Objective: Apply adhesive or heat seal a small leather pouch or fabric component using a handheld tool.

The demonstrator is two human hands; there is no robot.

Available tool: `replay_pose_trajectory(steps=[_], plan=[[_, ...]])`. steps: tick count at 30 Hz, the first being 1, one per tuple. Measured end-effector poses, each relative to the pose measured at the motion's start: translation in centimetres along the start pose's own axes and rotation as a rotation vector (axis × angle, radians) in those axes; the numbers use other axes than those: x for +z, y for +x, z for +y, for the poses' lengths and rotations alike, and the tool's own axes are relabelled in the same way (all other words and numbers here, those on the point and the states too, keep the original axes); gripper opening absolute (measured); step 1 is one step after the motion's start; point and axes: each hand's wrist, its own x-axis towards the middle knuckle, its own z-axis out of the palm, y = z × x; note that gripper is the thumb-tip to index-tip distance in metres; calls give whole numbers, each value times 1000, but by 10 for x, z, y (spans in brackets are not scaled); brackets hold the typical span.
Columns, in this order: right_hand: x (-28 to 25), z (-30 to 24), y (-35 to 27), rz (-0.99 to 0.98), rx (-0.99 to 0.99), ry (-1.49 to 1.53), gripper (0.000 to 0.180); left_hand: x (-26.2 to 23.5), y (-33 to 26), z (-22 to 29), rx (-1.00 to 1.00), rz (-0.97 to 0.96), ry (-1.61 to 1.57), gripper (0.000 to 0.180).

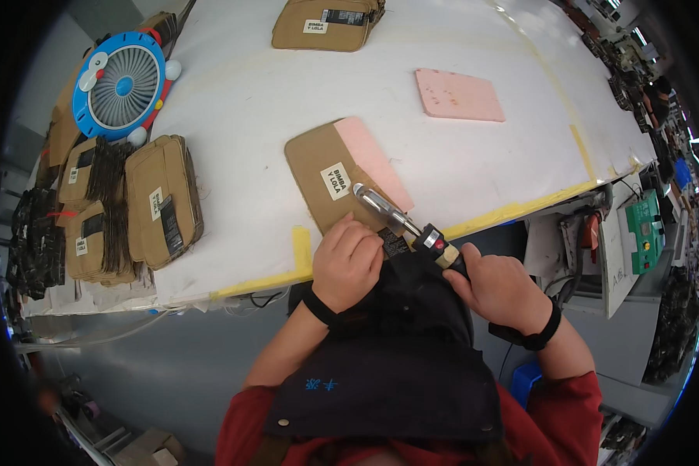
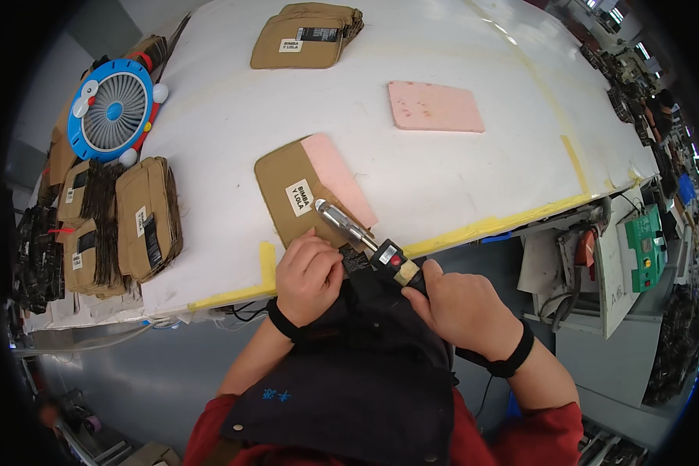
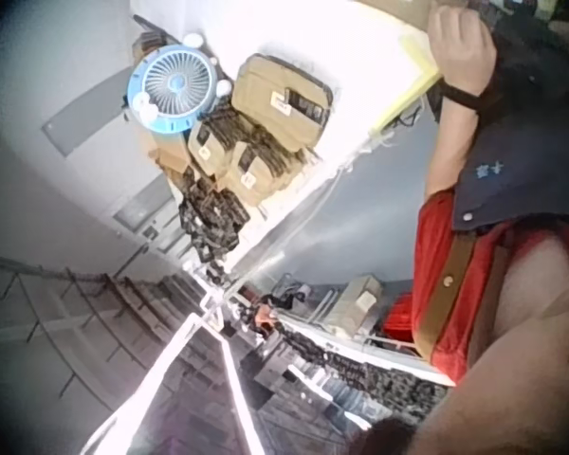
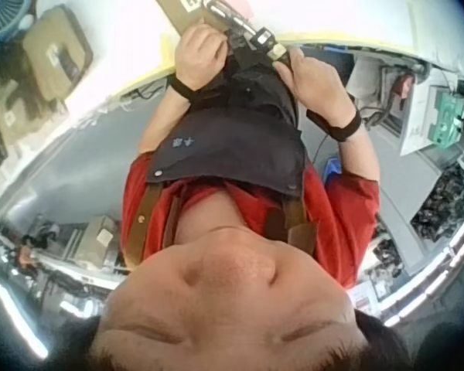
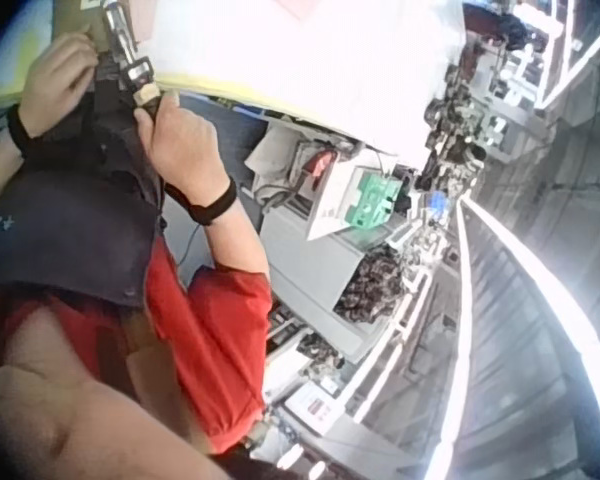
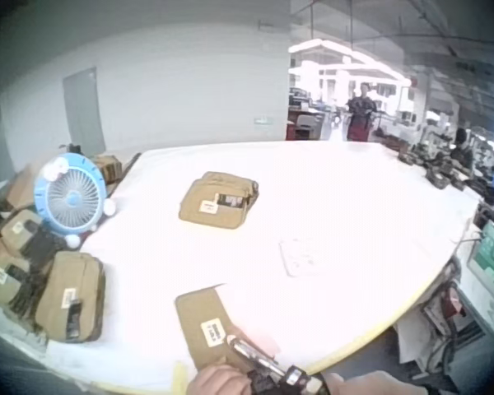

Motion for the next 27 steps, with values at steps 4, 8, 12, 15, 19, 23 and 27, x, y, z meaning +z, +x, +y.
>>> replay_pose_trajectory(steps=[4, 8, 12, 15, 19, 23, 27], plan=[[-8, -3, -15, -43, 33, 17, 40, 0, 0, 0, -7, 9, -14, 21], [-12, -1, -22, -114, 61, 13, 41, -3, 0, 1, 3, -13, 10, 21], [-6, 3, 27, 54, -31, 49, 39, -3, 0, 2, -3, -5, 10, 20], [-2, 6, 89, 165, -87, 61, 39, -1, 2, 2, -11, -7, -3, 21], [4, 0, 119, 210, -111, 78, 40, -1, 1, 0, -26, -2, 23, 22], [6, 4, 63, 143, -84, 21, 38, -3, 0, 0, -39, 7, 20, 22], [-10, 0, -10, -85, 32, -20, 40, -4, -1, 0, -25, -9, -2, 21]])
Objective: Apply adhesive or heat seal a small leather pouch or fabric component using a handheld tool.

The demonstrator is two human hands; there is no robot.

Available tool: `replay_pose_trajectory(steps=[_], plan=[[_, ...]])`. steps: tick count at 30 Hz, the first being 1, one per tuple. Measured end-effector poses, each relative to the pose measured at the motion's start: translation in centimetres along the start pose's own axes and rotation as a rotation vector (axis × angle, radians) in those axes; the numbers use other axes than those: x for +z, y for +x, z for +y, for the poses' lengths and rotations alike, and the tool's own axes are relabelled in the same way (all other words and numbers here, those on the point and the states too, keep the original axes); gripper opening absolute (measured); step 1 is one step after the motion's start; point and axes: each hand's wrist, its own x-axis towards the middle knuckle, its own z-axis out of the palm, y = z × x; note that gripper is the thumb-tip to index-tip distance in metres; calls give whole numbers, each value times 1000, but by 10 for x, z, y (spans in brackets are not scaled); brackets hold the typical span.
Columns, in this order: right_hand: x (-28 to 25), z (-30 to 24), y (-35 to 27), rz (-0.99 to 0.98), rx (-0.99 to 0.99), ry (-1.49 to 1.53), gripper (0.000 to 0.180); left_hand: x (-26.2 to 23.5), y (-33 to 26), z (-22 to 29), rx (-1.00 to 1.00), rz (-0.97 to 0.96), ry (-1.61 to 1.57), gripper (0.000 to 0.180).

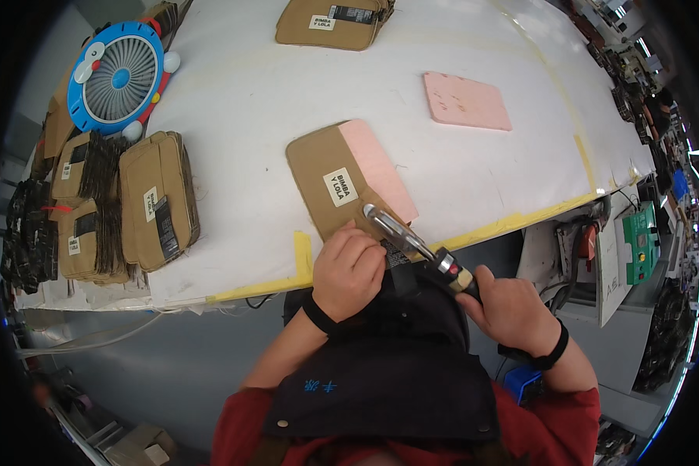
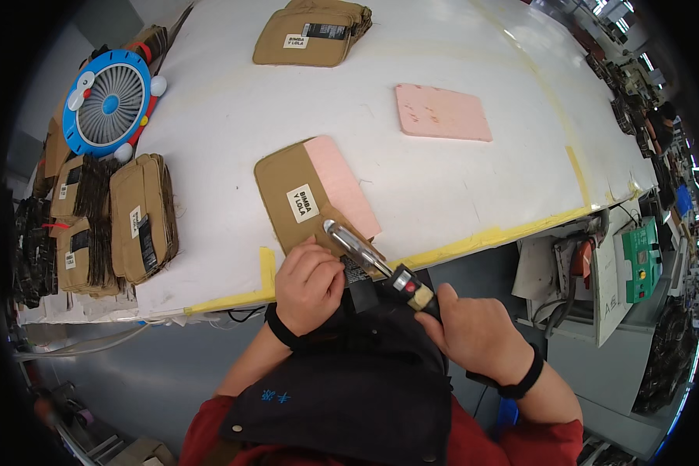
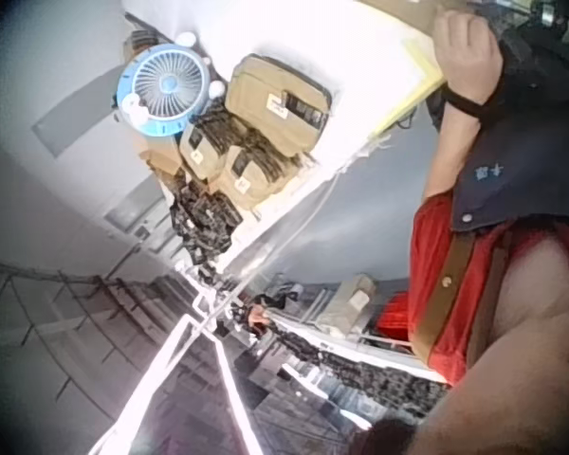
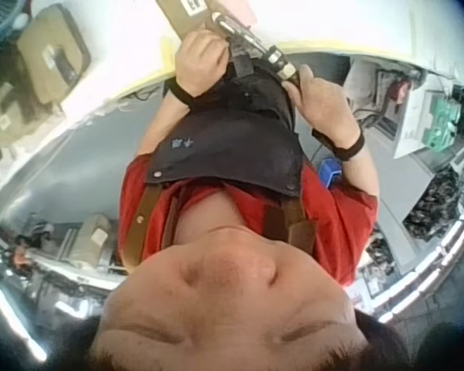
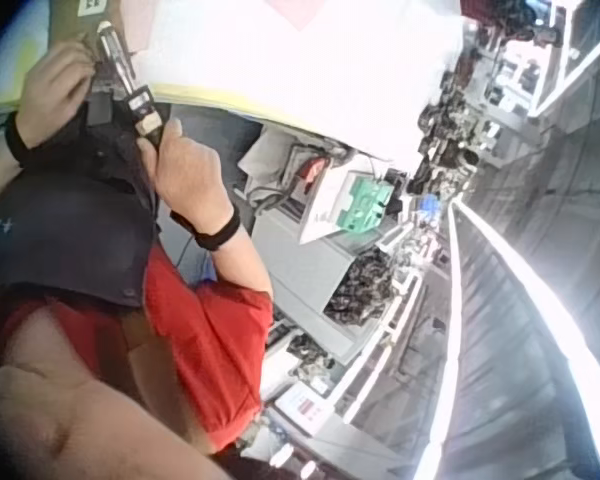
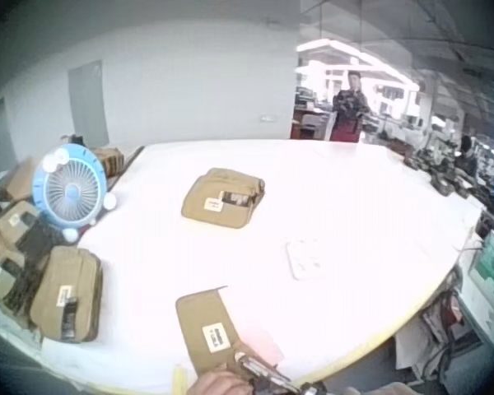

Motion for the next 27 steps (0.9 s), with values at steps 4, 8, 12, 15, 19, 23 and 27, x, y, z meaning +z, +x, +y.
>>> replay_pose_trajectory(steps=[4, 8, 12, 15, 19, 23, 27], plan=[[1, 4, 6, 6, -7, 0, 41, -1, 0, 1, -2, -6, -1, 20], [9, 2, 51, 160, -93, 30, 41, 4, 2, -1, 9, 0, -13, 20], [8, 5, 47, 124, -86, 23, 41, 2, 2, 0, -3, 8, -4, 21], [1, 14, 14, 36, -39, -34, 41, 2, 1, 0, 2, 10, -5, 21], [-11, 9, 2, -54, 8, -71, 43, -1, -1, -2, 4, -8, 1, 21], [-7, -1, 38, 52, -20, 2, 42, 0, -1, 0, 9, 8, 20, 21], [1, -7, 115, 352, -153, 10, 41, 4, 3, 2, 11, 10, 8, 21]])
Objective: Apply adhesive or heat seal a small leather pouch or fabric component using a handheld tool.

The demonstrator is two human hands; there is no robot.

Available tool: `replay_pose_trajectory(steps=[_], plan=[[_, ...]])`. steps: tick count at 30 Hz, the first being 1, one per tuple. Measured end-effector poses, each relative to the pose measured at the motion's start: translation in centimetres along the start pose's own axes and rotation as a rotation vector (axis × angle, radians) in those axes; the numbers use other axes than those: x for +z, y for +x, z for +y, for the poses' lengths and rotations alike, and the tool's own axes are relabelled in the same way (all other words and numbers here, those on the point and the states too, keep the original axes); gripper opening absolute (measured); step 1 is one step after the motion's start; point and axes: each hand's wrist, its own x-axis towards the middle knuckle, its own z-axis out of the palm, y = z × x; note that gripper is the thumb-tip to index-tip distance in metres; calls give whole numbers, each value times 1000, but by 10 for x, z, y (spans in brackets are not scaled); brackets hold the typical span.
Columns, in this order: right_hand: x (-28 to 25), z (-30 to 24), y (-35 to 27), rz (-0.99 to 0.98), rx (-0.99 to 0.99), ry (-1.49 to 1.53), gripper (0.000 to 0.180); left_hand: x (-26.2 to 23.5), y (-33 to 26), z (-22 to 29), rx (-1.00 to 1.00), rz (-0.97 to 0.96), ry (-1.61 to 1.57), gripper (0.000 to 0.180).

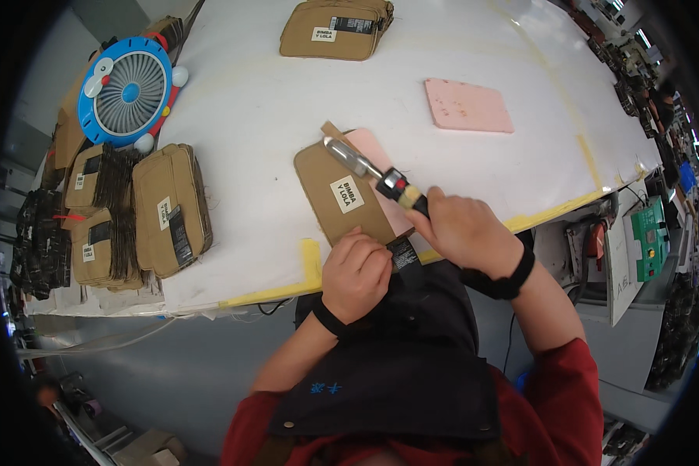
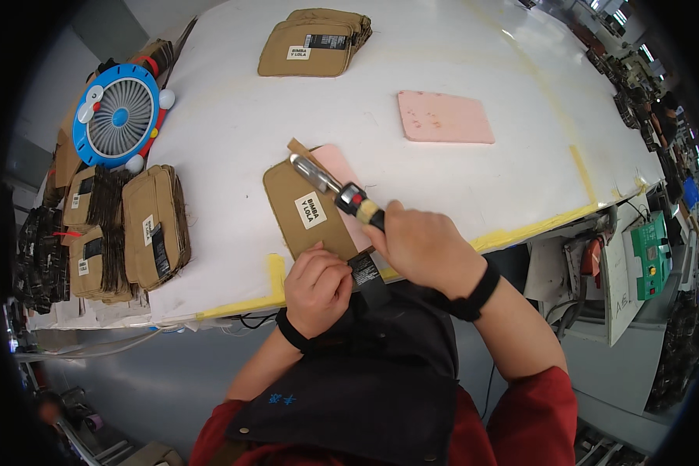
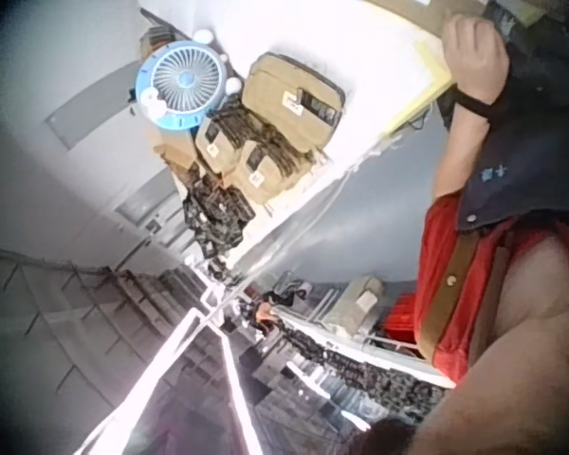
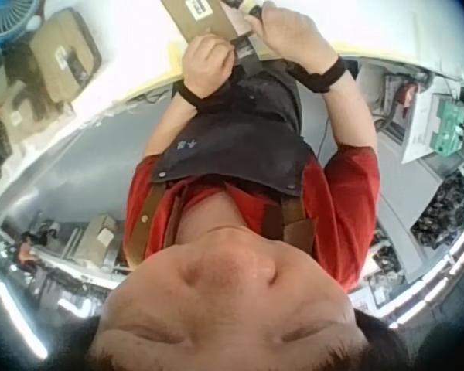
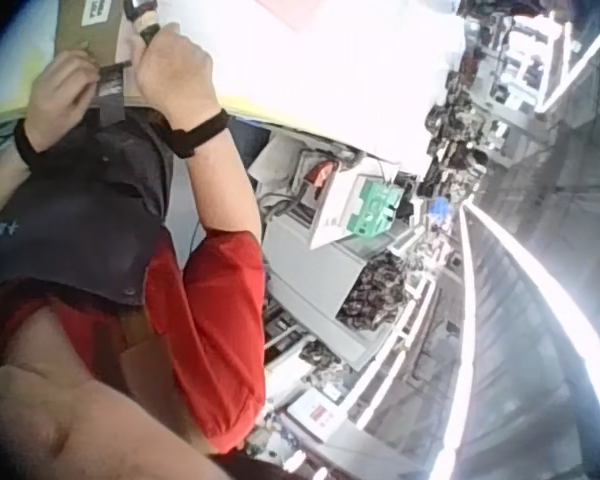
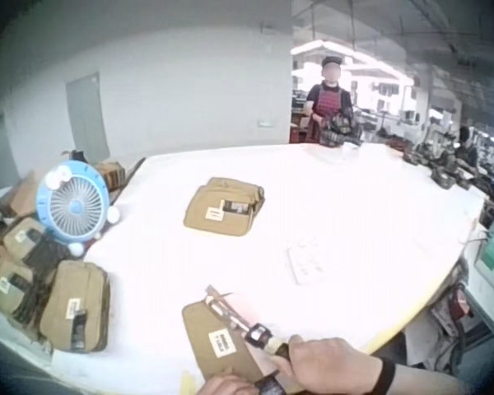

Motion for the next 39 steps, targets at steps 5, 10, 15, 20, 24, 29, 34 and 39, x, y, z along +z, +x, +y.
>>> replay_pose_trajectory(steps=[5, 10, 15, 20, 24, 29, 34, 39], plan=[[16, -13, 41, 5, 97, 105, 43, -1, 0, 0, -17, -8, 12, 21], [12, -34, -44, 10, 121, 83, 40, -5, 1, 0, -32, -9, -10, 21], [-2, -52, -103, -224, 272, 113, 41, -4, -2, -1, -28, -24, -23, 20], [9, -34, -40, -40, 145, 132, 42, -6, 1, 0, -36, -11, -10, 20], [-2, -17, 45, -129, 269, 305, 47, -3, 1, 1, -58, -30, -30, 20], [4, 14, 38, 107, 252, 248, 44, -37, 13, 9, -278, -155, -166, 17], [4, 59, 12, 261, 513, -58, 30, -61, 16, -31, -266, -294, 183, 26], [24, 56, 20, 627, 157, -238, 35, -60, 17, -27, -197, -307, 237, 30]])
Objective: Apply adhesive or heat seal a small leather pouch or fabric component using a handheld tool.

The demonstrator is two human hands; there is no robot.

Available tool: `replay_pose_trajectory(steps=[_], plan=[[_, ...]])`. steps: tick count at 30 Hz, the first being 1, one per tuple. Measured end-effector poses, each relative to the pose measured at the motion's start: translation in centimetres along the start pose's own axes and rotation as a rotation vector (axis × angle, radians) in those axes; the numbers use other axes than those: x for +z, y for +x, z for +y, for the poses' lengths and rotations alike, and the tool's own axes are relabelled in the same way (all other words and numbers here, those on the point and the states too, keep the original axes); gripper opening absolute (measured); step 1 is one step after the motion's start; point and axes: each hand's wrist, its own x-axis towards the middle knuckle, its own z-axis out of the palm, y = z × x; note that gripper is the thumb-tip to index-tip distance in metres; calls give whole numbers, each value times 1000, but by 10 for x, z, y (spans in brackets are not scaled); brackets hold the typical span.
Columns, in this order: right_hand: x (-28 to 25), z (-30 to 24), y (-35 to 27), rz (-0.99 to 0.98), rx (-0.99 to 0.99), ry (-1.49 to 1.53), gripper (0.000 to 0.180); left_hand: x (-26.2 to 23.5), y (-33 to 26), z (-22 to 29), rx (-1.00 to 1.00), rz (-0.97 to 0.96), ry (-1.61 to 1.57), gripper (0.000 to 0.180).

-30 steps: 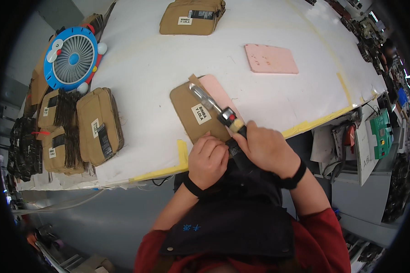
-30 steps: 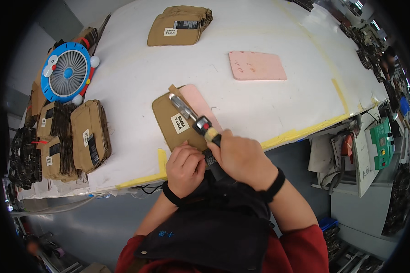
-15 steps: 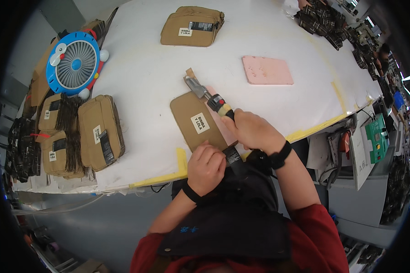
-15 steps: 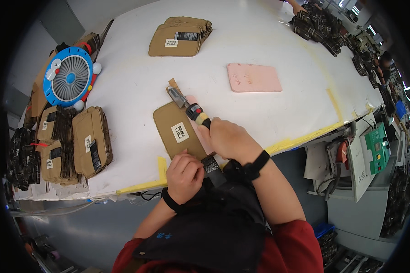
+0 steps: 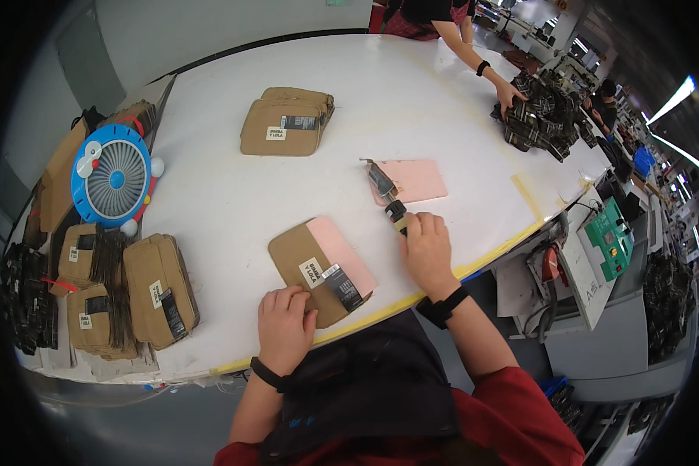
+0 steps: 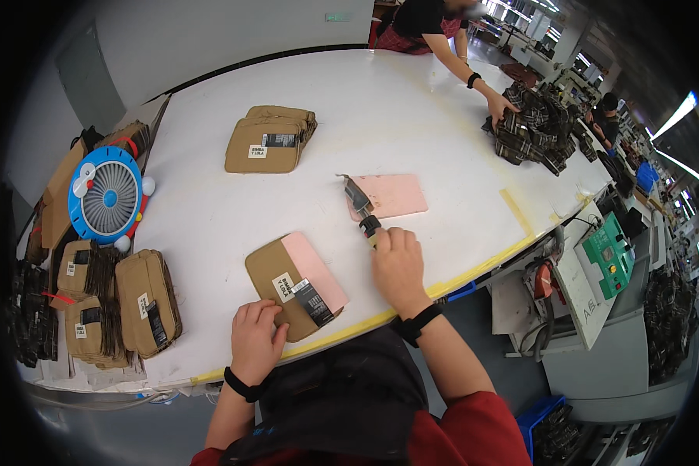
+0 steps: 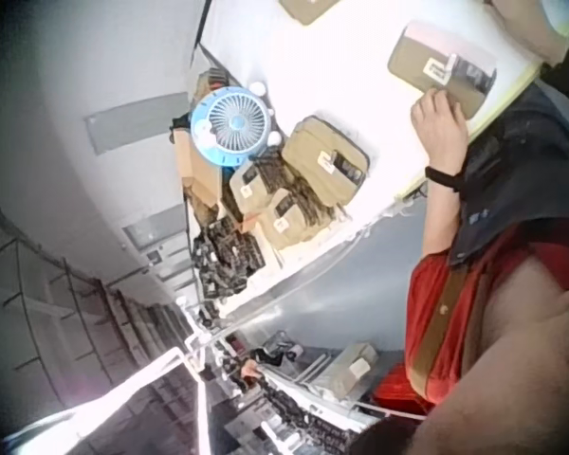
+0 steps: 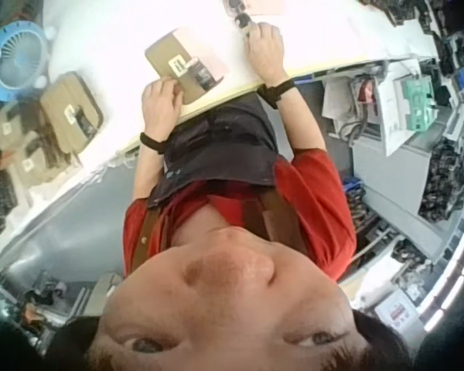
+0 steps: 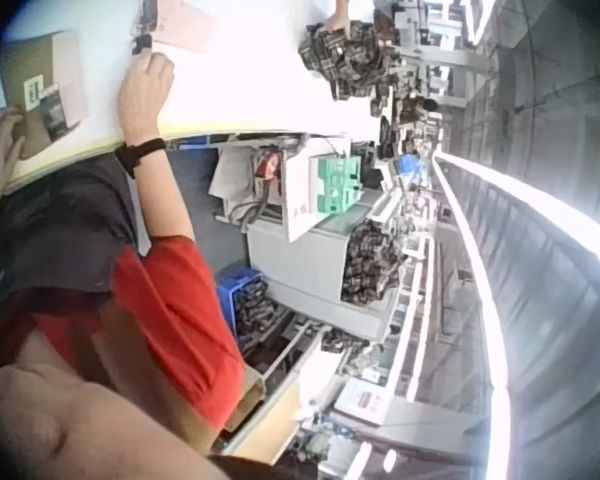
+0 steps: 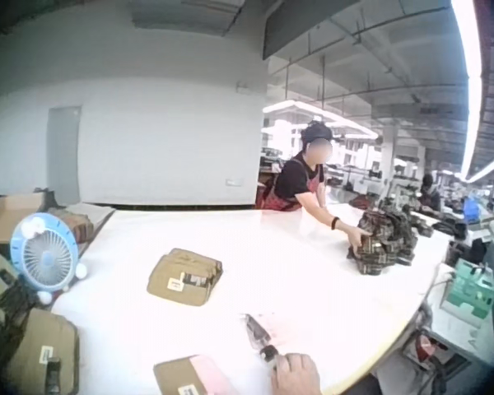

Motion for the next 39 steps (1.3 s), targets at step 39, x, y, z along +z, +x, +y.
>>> replay_pose_trajectory(steps=[39], plan=[[30, -31, -22, -255, 350, 992, 26, -132, 181, -103, -49, -265, 284, 40]])
